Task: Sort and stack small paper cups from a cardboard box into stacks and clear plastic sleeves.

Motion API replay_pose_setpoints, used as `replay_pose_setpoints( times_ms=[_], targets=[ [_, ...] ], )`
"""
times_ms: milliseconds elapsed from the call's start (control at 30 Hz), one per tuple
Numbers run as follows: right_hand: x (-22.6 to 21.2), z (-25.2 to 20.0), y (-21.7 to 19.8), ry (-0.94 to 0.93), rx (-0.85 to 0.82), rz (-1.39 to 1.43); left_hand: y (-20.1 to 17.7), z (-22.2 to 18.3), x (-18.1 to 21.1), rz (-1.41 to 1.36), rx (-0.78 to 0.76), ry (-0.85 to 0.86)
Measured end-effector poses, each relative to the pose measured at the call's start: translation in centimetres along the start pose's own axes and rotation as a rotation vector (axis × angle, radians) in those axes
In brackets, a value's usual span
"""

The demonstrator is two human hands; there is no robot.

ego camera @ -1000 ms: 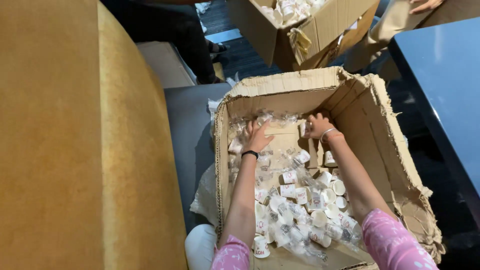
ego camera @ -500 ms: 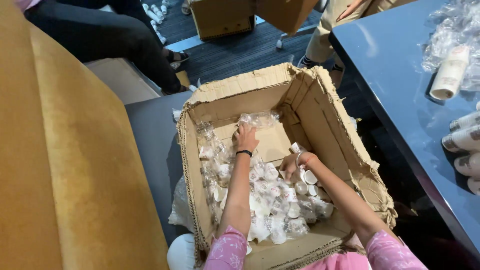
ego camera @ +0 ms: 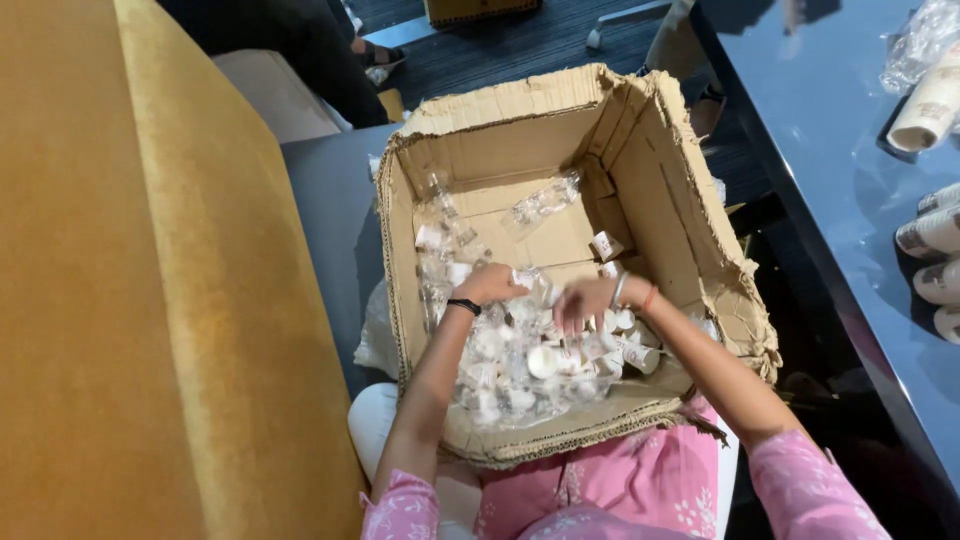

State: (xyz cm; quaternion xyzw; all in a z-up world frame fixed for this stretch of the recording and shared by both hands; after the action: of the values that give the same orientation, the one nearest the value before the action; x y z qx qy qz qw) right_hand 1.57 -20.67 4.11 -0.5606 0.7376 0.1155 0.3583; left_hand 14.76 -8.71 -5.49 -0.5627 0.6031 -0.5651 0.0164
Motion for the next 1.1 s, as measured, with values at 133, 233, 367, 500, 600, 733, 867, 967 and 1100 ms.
replay_pose_setpoints(
  times_ms=[133, 233, 367, 500, 600, 733, 867, 967, 1100],
  targets=[
    [5.9, 0.0, -13.3, 0.041, 1.056, -0.703, 2.3, -4.9, 4.0, -0.100, -0.082, 0.138],
    [11.4, 2.1, -12.5, 0.233, 0.831, -0.360, 4.0, -6.6, 3.8, -0.209, -0.173, 0.109],
    [8.8, 5.5, -6.7, 0.237, 0.560, -0.534, 3.7, -7.3, 3.3, -0.269, -0.128, 0.100],
    [10.8, 14.1, -1.3, 0.038, 0.321, -0.596, -5.5, -6.9, 3.6, -0.275, 0.489, 0.136],
    [4.5, 11.0, 1.8, 0.068, 0.128, -0.602, -9.0, -6.3, 3.6, 0.117, 0.595, 0.028],
    [2.2, 10.6, -3.3, 0.172, 0.281, -0.566, -9.9, -2.1, 0.4, 0.500, 0.417, -0.129],
    [2.5, 10.4, -12.5, 0.283, 0.832, -1.049, -7.2, 3.6, -5.4, 0.816, 0.332, -0.125],
    [3.4, 12.9, -15.3, 0.336, 0.827, -1.208, -7.0, 4.3, -6.6, 0.923, 0.262, -0.128],
    [8.7, 18.1, -14.9, 0.274, 0.739, -0.677, -8.2, 1.2, -5.4, 0.890, 0.193, -0.097]
  ],
)
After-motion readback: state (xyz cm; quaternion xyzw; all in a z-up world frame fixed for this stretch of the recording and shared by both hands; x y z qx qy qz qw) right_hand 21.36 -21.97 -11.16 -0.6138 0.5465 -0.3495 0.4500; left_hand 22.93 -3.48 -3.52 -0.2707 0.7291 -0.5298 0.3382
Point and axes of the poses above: each hand's wrist, its own z-axis towards the middle knuckle, its own y-axis out of the palm, x = y × z, the point moved 10 cm from there along z, towards the middle knuckle, and after that the axes turned 12 degrees about -z, right-handed, at the moved point
